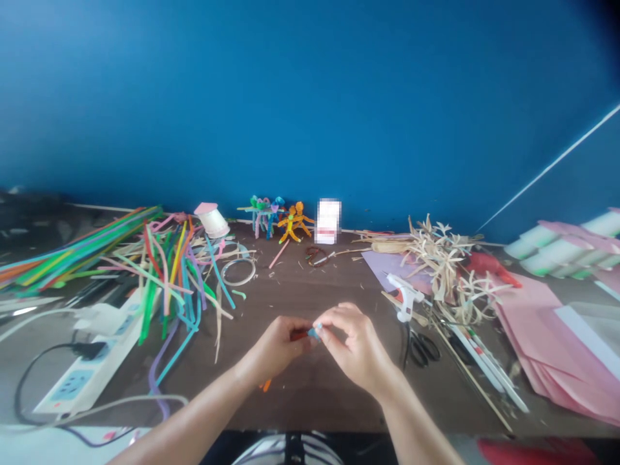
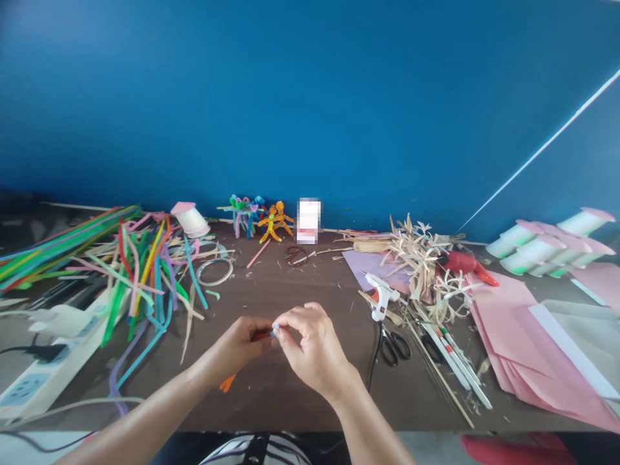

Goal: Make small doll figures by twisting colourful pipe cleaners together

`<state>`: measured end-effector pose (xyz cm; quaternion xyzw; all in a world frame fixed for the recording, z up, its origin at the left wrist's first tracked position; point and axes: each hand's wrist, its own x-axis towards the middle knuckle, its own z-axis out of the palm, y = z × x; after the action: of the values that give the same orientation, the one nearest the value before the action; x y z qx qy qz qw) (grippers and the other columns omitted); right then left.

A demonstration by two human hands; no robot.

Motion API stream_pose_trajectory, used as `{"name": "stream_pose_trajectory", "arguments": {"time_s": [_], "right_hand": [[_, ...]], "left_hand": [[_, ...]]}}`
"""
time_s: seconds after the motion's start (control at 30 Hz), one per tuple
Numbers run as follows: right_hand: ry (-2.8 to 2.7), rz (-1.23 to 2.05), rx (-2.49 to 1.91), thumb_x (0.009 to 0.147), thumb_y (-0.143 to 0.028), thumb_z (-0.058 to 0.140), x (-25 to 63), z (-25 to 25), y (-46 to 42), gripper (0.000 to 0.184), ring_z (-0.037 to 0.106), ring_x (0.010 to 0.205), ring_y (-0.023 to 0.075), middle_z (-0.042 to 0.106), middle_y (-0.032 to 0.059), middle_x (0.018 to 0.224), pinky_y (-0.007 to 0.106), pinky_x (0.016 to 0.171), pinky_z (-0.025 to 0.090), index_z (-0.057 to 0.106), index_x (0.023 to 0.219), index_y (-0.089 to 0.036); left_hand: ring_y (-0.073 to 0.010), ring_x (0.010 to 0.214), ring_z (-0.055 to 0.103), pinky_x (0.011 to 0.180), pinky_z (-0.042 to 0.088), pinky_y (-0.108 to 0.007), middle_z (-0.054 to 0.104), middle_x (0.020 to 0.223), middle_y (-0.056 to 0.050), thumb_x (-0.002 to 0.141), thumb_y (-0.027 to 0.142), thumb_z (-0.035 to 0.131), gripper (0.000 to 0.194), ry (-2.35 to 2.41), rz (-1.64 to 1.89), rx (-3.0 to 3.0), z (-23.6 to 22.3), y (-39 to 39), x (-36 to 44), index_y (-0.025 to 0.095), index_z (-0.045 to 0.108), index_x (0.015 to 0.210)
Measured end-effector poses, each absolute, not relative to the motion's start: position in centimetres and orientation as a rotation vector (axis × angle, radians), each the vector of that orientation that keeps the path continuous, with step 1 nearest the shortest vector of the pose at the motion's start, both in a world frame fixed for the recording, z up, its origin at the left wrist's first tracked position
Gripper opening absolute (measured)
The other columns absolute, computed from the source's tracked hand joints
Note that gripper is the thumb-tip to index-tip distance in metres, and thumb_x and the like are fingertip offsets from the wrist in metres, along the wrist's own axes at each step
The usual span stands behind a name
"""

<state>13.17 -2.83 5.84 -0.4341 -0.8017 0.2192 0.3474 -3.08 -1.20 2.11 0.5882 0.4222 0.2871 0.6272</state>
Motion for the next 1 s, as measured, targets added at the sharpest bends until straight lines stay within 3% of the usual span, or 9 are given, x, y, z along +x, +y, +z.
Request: {"name": "stream_pose_trajectory", "arguments": {"time_s": [0.17, 0.43, 0.6, 0.77, 1.0], "right_hand": [[-2.136, 0.31, -1.038, 0.078, -0.007, 0.049, 12.9, 5.3, -3.5, 0.017, 0.057, 0.08, 0.0145, 0.064, 0.001, 0.084, 0.037, 0.091, 0.03, 0.056, 0.084, -0.021], [-2.075, 0.165, -1.025, 0.077, -0.005, 0.049, 13.0, 3.5, -4.3, 0.024, 0.052, 0.076, 0.0175, 0.058, 0.0042, 0.081, 0.036, 0.074, 0.039, 0.056, 0.092, -0.022], [-1.955, 0.18, -1.033, 0.076, -0.005, 0.05, 12.9, 2.8, -4.4, 0.026, 0.052, 0.074, 0.0174, 0.057, 0.0039, 0.08, 0.037, 0.073, 0.04, 0.055, 0.094, -0.022], [-1.788, 0.335, -1.058, 0.076, -0.006, 0.049, 12.5, 2.9, -4.5, 0.023, 0.054, 0.077, 0.0176, 0.057, 0.0043, 0.081, 0.034, 0.072, 0.042, 0.058, 0.09, -0.022], [-1.355, 0.849, -1.073, 0.077, -0.013, 0.051, 11.6, 2.5, -4.0, 0.01, 0.054, 0.069, 0.0152, 0.057, 0.0016, 0.072, 0.027, 0.065, 0.043, 0.058, 0.074, -0.019]], "left_hand": [[-0.0081, 0.056, 0.044, 0.05, 0.031, -0.017, 0.058, 0.065, 0.001, 0.068, 0.029, 0.062, 0.026, 1.034, 0.756, 1.216, 2.6, -1.1, -2.9, 0.01, 0.067, 0.085], [-0.0031, 0.042, 0.021, 0.039, 0.014, -0.017, 0.03, 0.046, 0.008, 0.071, 0.037, 0.062, 0.03, 0.937, 0.831, 0.988, 2.7, -1.5, -2.8, 0.009, 0.063, 0.082], [-0.002, 0.042, 0.016, 0.038, 0.01, -0.016, 0.029, 0.05, 0.008, 0.067, 0.032, 0.067, 0.024, 0.82, 0.811, 0.739, 2.8, -1.5, -2.7, 0.01, 0.06, 0.073], [0.0002, 0.042, 0.015, 0.037, 0.008, -0.014, 0.035, 0.055, 0.007, 0.065, 0.024, 0.07, 0.02, 0.747, 0.787, 0.548, 2.7, -1.4, -2.8, 0.01, 0.057, 0.069], [0.002, 0.04, 0.018, 0.037, 0.009, -0.013, 0.045, 0.061, 0.003, 0.065, 0.023, 0.07, 0.019, 0.689, 0.758, 0.449, 2.5, -1.5, -2.7, 0.01, 0.056, 0.069]]}}
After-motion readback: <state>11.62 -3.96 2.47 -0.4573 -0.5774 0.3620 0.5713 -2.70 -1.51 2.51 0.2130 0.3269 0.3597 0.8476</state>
